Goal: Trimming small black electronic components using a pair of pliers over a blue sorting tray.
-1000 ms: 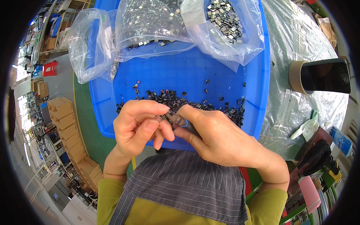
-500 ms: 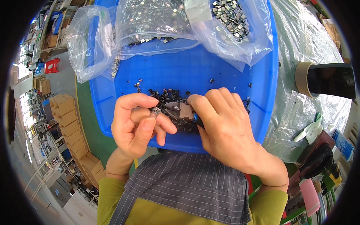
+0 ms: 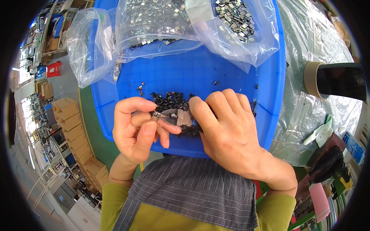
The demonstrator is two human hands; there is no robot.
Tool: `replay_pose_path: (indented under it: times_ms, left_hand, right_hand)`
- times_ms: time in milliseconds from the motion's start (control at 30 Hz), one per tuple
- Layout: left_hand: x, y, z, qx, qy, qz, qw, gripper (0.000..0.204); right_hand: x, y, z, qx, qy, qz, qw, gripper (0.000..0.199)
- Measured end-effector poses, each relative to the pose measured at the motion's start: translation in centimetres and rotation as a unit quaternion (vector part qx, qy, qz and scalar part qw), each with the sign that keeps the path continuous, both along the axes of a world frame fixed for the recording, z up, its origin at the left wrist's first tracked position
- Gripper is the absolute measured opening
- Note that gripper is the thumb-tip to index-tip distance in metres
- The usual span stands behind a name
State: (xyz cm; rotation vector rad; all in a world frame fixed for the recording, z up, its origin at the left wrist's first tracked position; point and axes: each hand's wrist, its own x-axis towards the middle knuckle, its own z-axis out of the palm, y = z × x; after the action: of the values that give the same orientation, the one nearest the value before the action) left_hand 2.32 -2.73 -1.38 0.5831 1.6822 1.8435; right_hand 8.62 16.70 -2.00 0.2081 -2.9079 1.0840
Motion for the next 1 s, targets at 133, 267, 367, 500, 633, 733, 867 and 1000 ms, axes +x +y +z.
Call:
replay_pose_path:
  times_ms: [133, 267, 367, 500, 633, 733, 867, 1000]
  left_hand:
    - [0.2, 0.0, -0.3, 0.013, 0.017, 0.005, 1.0, 0.029]
    - [0.1, 0.0, -0.4, 0.008, 0.033, 0.003, 0.999, 0.03]
    - [0.2, 0.0, -0.8, 0.017, 0.057, 0.005, 0.998, 0.03]
    - [0.4, 0.1, -0.9, 0.017, 0.083, 0.009, 0.996, 0.031]
    - [0.1, 0.2, -0.4, -0.047, 0.115, -0.019, 0.992, 0.029]
    - [-0.1, 0.0, -0.4, -0.042, 0.12, -0.033, 0.991, 0.028]
    - [-0.1, 0.2, -0.1, -0.035, 0.056, -0.019, 0.998, 0.026]
    - [-0.4, 0.1, 0.4, 0.006, -0.035, -0.018, 0.999, 0.027]
  right_hand:
    - [0.0, -0.1, 0.0, 0.004, 0.005, -0.001, 1.0, 0.055]
    - [0.0, -0.1, -0.1, 0.006, 0.034, -0.004, 0.999, 0.048]
    - [0.1, -0.1, 0.1, 0.011, 0.006, -0.004, 1.0, 0.056]
    - [0.2, -0.3, -0.1, 0.012, 0.013, -0.008, 1.0, 0.054]
    - [0.3, -0.3, -0.1, 0.014, -0.005, 0.003, 1.0, 0.051]
    - [0.4, -0.3, -0.1, 0.011, -0.011, 0.002, 1.0, 0.05]
    - [0.5, -0.4, 0.2, -0.014, -0.045, 0.013, 0.999, 0.048]
    - [0.3, -0.2, 0.5, -0.167, -0.112, 0.023, 0.979, 0.026]
